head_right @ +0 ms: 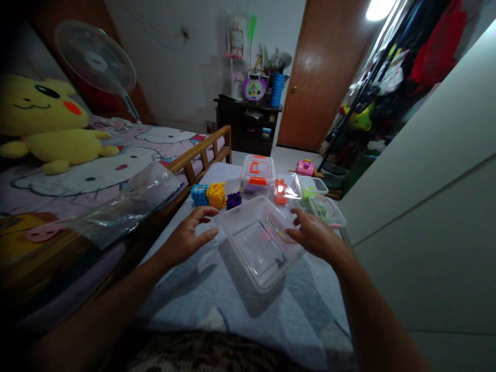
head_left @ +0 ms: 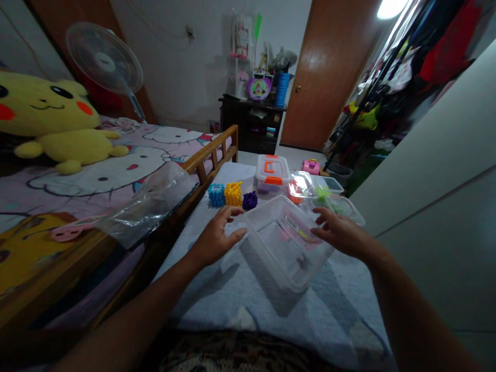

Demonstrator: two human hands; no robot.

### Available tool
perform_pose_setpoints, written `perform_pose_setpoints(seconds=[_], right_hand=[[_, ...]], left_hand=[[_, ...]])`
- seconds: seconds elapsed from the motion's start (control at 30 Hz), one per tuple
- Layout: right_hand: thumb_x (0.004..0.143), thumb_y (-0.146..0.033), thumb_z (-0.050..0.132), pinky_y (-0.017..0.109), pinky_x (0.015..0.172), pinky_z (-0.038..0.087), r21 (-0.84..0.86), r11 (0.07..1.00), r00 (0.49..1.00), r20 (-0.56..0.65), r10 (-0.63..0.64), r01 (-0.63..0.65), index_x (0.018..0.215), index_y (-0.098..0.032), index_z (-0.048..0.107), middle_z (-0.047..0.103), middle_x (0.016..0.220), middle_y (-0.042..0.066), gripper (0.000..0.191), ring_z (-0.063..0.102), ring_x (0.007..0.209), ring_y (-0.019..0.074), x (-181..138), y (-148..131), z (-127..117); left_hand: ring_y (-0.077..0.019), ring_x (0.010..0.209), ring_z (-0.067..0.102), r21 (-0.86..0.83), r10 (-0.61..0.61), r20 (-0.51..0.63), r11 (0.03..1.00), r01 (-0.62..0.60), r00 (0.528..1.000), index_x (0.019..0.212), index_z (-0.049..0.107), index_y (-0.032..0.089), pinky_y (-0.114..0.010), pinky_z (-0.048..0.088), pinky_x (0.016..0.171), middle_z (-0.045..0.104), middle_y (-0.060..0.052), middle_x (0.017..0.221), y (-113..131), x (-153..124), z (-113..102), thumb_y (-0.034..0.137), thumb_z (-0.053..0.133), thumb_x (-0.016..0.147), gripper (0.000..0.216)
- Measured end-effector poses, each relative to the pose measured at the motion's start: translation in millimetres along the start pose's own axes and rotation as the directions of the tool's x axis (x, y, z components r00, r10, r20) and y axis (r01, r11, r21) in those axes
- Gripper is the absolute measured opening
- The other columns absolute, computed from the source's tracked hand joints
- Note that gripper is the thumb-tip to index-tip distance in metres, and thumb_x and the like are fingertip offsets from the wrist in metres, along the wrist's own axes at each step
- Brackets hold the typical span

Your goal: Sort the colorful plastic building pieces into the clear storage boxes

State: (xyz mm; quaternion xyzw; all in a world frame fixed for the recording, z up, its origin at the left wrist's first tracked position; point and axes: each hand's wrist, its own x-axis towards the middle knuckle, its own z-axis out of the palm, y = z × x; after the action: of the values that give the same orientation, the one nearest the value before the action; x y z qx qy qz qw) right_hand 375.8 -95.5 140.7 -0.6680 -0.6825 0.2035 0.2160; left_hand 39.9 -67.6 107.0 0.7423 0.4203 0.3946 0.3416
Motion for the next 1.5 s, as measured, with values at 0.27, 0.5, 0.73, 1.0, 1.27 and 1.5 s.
perform_pose_setpoints(seconds=[0.27, 0.5, 0.73, 1.0, 1.27, 1.5], right_hand=[[0.084, -0.025, 0.057, 0.033, 0.069, 0.048, 0.013, 0.991, 0.986, 0.099, -0.133, 0.132, 0.110, -0.027, 0.073, 0.075, 0.093, 0.005, 0.031, 0.066, 0.075, 0.0213, 28.3, 0.5, 1.0], [0.084, -0.024, 0.058, 0.033, 0.078, 0.050, 0.153, 0.940, 0.920, 0.208, -0.332, 0.304, 0.105, -0.029, 0.076, 0.076, 0.094, 0.002, 0.028, 0.068, 0.082, 0.0198, 64.4, -36.7, 15.7], [0.084, -0.022, 0.057, 0.031, 0.074, 0.051, 0.198, 0.928, 0.885, 0.292, -0.362, 0.314, 0.109, -0.027, 0.075, 0.075, 0.092, 0.003, 0.031, 0.066, 0.076, 0.0168, 71.9, -46.4, 41.0], [0.073, -0.036, 0.075, 0.034, 0.080, 0.054, 0.329, 0.925, 0.865, 0.388, -0.318, 0.193, 0.100, -0.025, 0.076, 0.075, 0.097, 0.003, 0.029, 0.068, 0.088, 0.0207, 117.6, -45.4, 31.8], [0.074, -0.039, 0.073, 0.026, 0.064, 0.053, 0.400, 0.911, 0.770, 0.549, -0.326, 0.101, 0.093, -0.023, 0.078, 0.074, 0.083, 0.001, 0.025, 0.065, 0.070, 0.0149, 119.8, -54.1, 44.0], [0.068, -0.047, 0.079, 0.040, 0.087, 0.055, 0.489, 0.870, 0.859, 0.472, -0.197, -0.068, 0.098, -0.024, 0.078, 0.076, 0.102, 0.006, 0.037, 0.068, 0.095, 0.0241, 83.6, -28.4, 18.0]], left_hand=[[-0.0156, 0.082, 0.059, 0.061, 0.075, 0.166, 0.994, -0.086, 0.983, 0.113, 0.062, 0.024, -0.033, 0.054, 0.077, 0.055, -0.004, 0.103, 6.9, -17.2, 14.6, 0.033, 0.069, 0.082, 0.033], [-0.0131, 0.071, 0.055, 0.013, 0.159, 0.133, 0.987, -0.162, 0.978, 0.103, 0.065, 0.024, -0.028, 0.048, 0.067, 0.055, 0.000, 0.083, 5.3, -41.6, -2.3, 0.033, 0.067, 0.085, 0.020], [-0.0132, 0.070, 0.054, -0.150, -0.076, -0.082, 0.987, 0.063, 0.994, 0.100, 0.064, 0.022, -0.025, 0.046, 0.066, 0.054, 0.000, 0.080, -17.5, -43.8, -12.8, 0.031, 0.063, 0.085, 0.017], [-0.0188, 0.094, 0.055, -0.370, -0.256, -0.060, 0.904, 0.216, 0.965, 0.121, 0.055, 0.023, -0.030, 0.049, 0.082, 0.058, -0.008, 0.118, -39.1, -12.1, -3.1, 0.044, 0.063, 0.083, 0.044], [-0.0209, 0.101, 0.056, -0.466, -0.289, -0.009, 0.848, 0.252, 0.957, 0.121, 0.055, 0.021, -0.035, 0.046, 0.093, 0.060, -0.008, 0.114, -37.6, -4.3, 9.4, 0.040, 0.063, 0.083, 0.044], [-0.0212, 0.100, 0.059, -0.428, -0.212, 0.056, 0.878, 0.216, 0.976, 0.119, 0.057, 0.021, -0.037, 0.049, 0.090, 0.061, -0.008, 0.114, -44.4, 9.4, -2.9, 0.041, 0.063, 0.084, 0.041]])
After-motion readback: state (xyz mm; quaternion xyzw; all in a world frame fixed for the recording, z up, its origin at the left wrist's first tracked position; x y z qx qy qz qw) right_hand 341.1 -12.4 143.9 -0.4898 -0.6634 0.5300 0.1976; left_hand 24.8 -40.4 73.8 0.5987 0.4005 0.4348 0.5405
